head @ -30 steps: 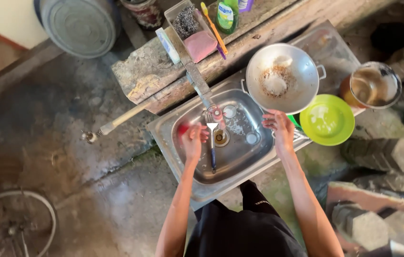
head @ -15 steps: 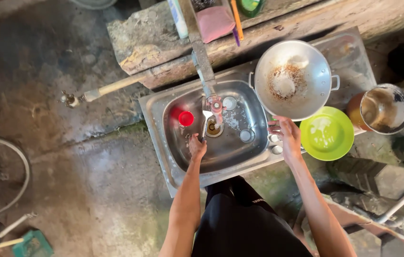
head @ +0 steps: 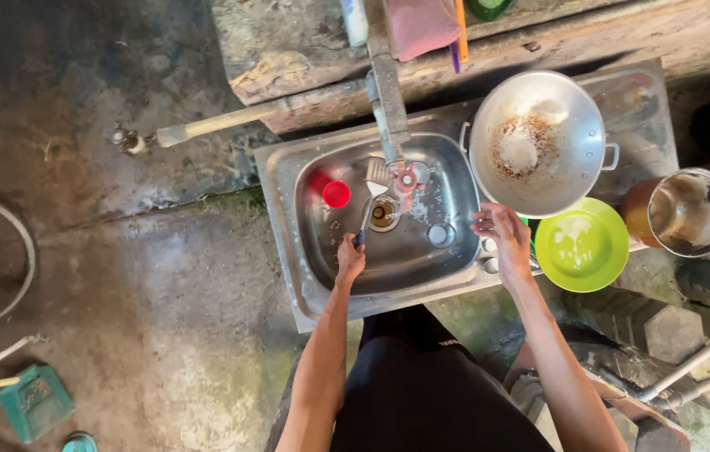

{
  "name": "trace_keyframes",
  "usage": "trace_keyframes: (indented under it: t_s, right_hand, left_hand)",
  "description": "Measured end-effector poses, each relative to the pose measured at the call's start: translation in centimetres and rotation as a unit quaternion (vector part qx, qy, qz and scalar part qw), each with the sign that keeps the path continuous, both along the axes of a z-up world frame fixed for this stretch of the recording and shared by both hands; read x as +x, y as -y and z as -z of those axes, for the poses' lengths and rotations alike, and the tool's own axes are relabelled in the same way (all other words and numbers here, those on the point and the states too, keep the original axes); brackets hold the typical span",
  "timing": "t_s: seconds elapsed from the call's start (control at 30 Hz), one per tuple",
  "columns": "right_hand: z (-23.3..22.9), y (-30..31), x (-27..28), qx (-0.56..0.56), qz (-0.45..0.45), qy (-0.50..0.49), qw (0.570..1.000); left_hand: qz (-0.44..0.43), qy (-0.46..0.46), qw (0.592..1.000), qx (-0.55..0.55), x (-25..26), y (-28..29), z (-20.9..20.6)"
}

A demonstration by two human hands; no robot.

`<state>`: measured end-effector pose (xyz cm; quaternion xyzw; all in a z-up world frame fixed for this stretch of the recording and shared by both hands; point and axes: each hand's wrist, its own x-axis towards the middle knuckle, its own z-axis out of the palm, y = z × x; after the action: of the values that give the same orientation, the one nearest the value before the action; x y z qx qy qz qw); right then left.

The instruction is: The person is washing kitchen utensils and a wok at an outdoor sink and hanging them back on a wall rack.

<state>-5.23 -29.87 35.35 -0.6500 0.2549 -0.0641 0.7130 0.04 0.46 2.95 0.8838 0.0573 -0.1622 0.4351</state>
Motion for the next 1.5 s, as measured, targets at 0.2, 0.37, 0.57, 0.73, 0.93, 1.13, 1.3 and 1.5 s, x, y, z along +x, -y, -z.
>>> trace_keyframes:
  t_s: [0.2,0.37,0.57,0.73,0.93,1.13,1.3,1.5]
  right_hand:
    - [0.6,-2.7,3.1,0.016,-0.046,-0.006,0.999]
    - [4.8,-6.0,7.1,0.008,-0.06,-0.032,0.998]
    - [4.6,-9.5,9.4,-0.309,-0.055,0.124,0.941]
    - [3.3,-9.6,9.5,-0.316,-0.069,0.024,0.946]
    - [3.3,-8.5,8.3,-0.24,-0.105,-0.039,0.964]
    - [3.4,-9.4,8.8,-0.493,-0.186,0.068,0.847]
    - [4.0,-10.3,9.0,-0.5,-0.255,0.088,0.823]
    - [1.1,-10.6,9.2,-0.459,-0.344,0.16,0.803]
  left_hand:
    - [-0.02,-0.042,0.991,-0.128,-1.5,-3.0,-5.3]
    - [-0.091,-0.116,0.966,-0.211,-2.2,-4.6,-12.8]
    - [-0.078,-0.048,0.991,-0.097,-1.0,-5.8,-26.7]
    - [-0.059,0.033,0.998,0.016,0.5,-6.2,-30.6]
    - [-0.013,0.096,0.994,0.042,1.5,-5.6,-33.0]
    - [0.024,0.136,0.988,0.066,1.9,-4.7,-35.0]
    - [0.031,0.177,0.981,0.07,1.7,-5.1,-37.3]
    - [0.012,0.196,0.975,0.106,0.2,-6.4,-36.7]
